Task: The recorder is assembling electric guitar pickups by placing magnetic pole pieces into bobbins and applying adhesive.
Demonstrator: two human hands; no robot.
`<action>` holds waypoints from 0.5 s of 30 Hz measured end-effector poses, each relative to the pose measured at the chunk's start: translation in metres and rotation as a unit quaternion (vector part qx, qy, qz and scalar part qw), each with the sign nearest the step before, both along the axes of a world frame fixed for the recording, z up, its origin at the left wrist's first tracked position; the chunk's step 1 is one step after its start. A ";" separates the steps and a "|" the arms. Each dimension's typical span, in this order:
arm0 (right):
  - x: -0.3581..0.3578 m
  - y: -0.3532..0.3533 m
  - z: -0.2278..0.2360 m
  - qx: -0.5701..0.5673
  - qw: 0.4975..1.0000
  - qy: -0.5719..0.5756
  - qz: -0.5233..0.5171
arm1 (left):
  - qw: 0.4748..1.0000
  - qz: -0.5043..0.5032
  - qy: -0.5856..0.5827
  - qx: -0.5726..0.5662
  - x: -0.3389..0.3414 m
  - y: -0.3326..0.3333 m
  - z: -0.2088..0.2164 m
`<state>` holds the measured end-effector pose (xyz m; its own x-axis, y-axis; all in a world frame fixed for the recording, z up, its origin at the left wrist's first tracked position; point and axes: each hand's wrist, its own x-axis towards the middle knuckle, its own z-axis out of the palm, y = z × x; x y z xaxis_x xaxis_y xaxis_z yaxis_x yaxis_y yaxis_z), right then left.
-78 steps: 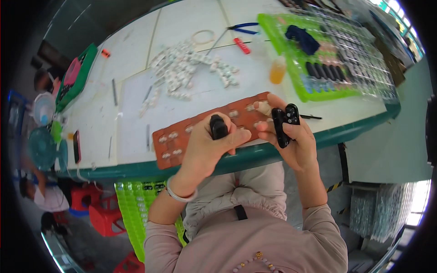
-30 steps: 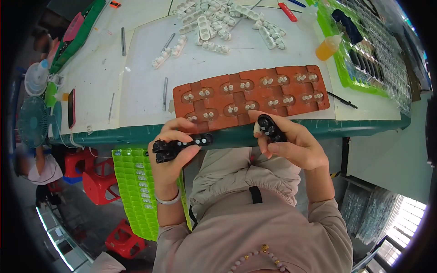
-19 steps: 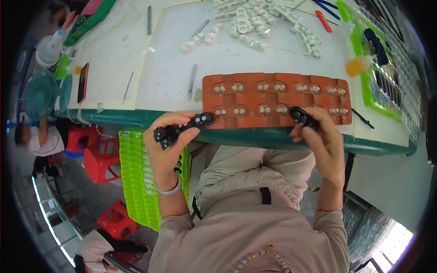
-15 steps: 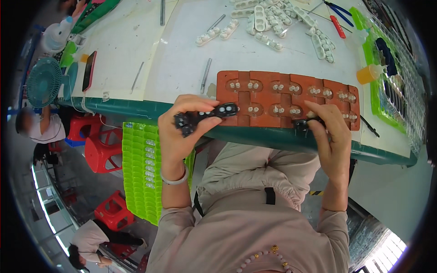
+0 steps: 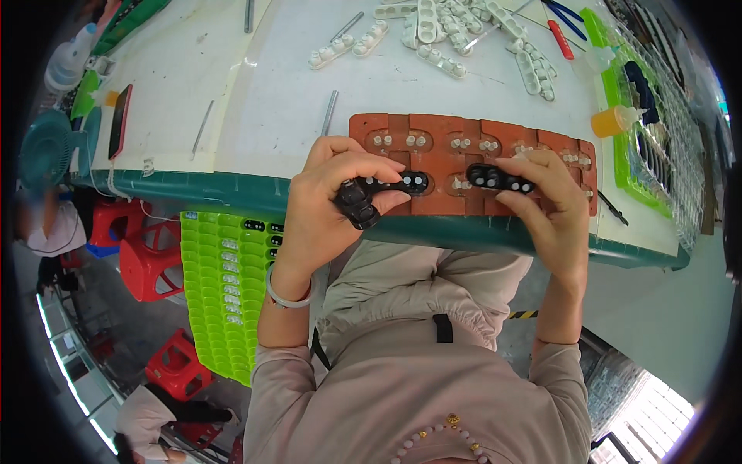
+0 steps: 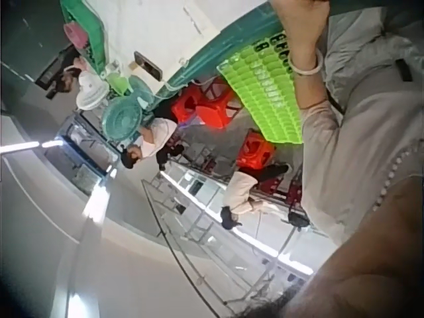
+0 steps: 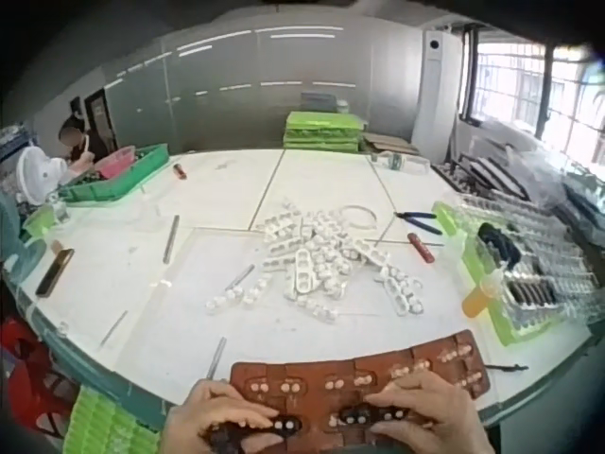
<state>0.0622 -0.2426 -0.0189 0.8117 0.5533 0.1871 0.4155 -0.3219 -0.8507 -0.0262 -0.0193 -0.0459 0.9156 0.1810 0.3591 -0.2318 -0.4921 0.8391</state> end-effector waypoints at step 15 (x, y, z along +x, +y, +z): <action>-0.007 0.006 0.014 -0.144 0.973 -0.178 -0.013 | 0.999 0.006 0.046 0.007 -0.003 -0.004 -0.001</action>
